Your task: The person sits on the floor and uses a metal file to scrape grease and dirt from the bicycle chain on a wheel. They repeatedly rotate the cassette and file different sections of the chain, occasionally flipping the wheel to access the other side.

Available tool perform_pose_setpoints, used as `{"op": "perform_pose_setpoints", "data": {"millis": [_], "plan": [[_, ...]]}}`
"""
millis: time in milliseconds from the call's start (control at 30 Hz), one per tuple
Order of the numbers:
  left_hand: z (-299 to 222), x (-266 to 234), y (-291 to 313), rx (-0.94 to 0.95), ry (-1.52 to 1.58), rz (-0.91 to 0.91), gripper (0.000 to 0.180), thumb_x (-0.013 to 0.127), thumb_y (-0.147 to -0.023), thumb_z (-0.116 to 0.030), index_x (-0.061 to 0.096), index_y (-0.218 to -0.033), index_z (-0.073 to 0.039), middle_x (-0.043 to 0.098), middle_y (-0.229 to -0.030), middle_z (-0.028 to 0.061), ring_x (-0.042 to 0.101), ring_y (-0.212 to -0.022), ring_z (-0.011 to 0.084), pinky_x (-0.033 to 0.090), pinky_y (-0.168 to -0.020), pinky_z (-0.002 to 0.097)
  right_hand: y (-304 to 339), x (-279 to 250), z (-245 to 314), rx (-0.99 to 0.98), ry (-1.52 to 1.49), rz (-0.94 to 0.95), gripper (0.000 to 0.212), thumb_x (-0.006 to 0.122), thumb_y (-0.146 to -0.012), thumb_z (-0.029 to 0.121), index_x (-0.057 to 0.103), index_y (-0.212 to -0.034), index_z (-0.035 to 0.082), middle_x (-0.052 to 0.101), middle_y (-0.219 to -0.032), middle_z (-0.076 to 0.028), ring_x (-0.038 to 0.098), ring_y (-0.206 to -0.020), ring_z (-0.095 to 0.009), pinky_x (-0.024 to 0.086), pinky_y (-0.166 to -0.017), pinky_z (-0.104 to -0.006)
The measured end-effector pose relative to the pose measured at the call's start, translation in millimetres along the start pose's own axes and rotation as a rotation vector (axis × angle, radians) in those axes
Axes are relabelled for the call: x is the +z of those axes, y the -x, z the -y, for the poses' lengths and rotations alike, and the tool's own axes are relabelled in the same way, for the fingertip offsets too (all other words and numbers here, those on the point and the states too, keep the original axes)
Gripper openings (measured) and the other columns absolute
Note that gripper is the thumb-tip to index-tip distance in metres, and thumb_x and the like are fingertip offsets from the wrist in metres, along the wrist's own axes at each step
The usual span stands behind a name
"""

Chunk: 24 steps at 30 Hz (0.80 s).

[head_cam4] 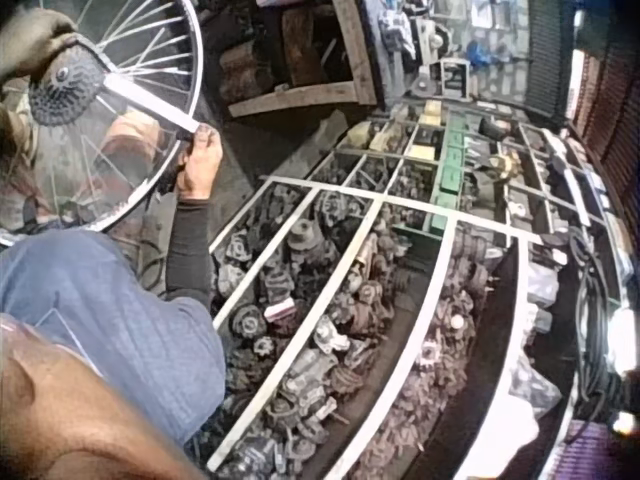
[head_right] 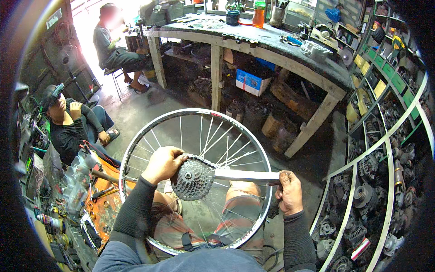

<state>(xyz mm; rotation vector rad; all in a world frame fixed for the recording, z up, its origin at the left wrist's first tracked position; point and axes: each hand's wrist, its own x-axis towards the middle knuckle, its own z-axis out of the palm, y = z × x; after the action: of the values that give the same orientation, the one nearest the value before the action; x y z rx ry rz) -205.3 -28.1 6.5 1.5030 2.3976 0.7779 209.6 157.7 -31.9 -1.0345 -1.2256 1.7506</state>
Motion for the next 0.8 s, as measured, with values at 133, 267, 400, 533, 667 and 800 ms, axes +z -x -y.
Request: {"op": "perform_pose_setpoints", "data": {"millis": [133, 267, 400, 533, 667, 800], "plan": [[3.4, -9.6, 5.7, -0.111, 0.277, 0.131, 0.033, 0.079, -0.107, -0.024, 0.082, -0.132, -0.003, 0.086, -0.114, 0.0199, 0.083, -0.102, 0.0381, 0.064, -0.096, 0.046, 17.5, -4.6, -10.5, 0.041, 0.032, 0.029, 0.036, 0.077, -0.113, 0.043, 0.067, -0.119, 0.009, 0.078, -0.093, -0.008, 0.05, -0.053, -0.005, 0.043, -0.048, -0.0239], [13.5, -14.9, 22.7, -0.052, 0.463, 0.141, 0.035, 0.081, -0.103, -0.013, 0.078, -0.136, -0.001, 0.083, -0.124, 0.0192, 0.08, -0.112, 0.0389, 0.062, -0.104, 0.0457, 32.3, -9.8, -18.1, 0.047, 0.016, 0.012, 0.035, 0.075, -0.115, 0.042, 0.066, -0.119, 0.008, 0.081, -0.094, -0.011, 0.05, -0.052, -0.005, 0.043, -0.048, -0.023], [-1.3, -27.6, 48.1, 0.119, 0.018, -0.096, 0.03, 0.082, -0.099, -0.01, 0.079, -0.127, 0.0, 0.08, -0.127, 0.0196, 0.078, -0.119, 0.0378, 0.06, -0.107, 0.0453, 39.1, -10.1, -15.6, 0.009, 0.046, 0.042, 0.036, 0.076, -0.114, 0.041, 0.066, -0.122, 0.008, 0.082, -0.092, -0.013, 0.051, -0.051, -0.005, 0.043, -0.048, -0.0229], [1.5, -19.1, 53.7, -0.017, 0.177, -0.081, 0.026, 0.083, -0.1, -0.011, 0.081, -0.123, 0.0, 0.083, -0.116, 0.0216, 0.082, -0.11, 0.0373, 0.064, -0.099, 0.0438, 46.5, -6.2, -13.6, -0.035, 0.077, 0.066, 0.038, 0.077, -0.113, 0.043, 0.066, -0.121, 0.007, 0.081, -0.089, -0.012, 0.052, -0.052, -0.005, 0.043, -0.047, -0.023], [22.2, -8.0, 55.9, -0.178, 0.36, -0.085, 0.024, 0.082, -0.101, -0.009, 0.082, -0.123, 0.001, 0.084, -0.117, 0.0224, 0.082, -0.112, 0.0374, 0.064, -0.099, 0.0442, 50.1, 1.8, -9.1, -0.015, 0.059, 0.07, 0.04, 0.079, -0.112, 0.041, 0.067, -0.122, 0.003, 0.08, -0.088, -0.011, 0.054, -0.054, -0.006, 0.043, -0.049, -0.0234], [10.3, 10.1, 50.8, 0.016, 0.13, -0.379, 0.023, 0.083, -0.1, -0.011, 0.084, -0.121, -0.003, 0.081, -0.116, 0.0189, 0.079, -0.112, 0.0406, 0.062, -0.1, 0.0468, 47.2, 0.5, -12.3, 0.013, 0.051, 0.057, 0.039, 0.079, -0.112, 0.039, 0.068, -0.121, 0.002, 0.079, -0.088, -0.009, 0.054, -0.054, -0.006, 0.043, -0.049, -0.0237]]}}
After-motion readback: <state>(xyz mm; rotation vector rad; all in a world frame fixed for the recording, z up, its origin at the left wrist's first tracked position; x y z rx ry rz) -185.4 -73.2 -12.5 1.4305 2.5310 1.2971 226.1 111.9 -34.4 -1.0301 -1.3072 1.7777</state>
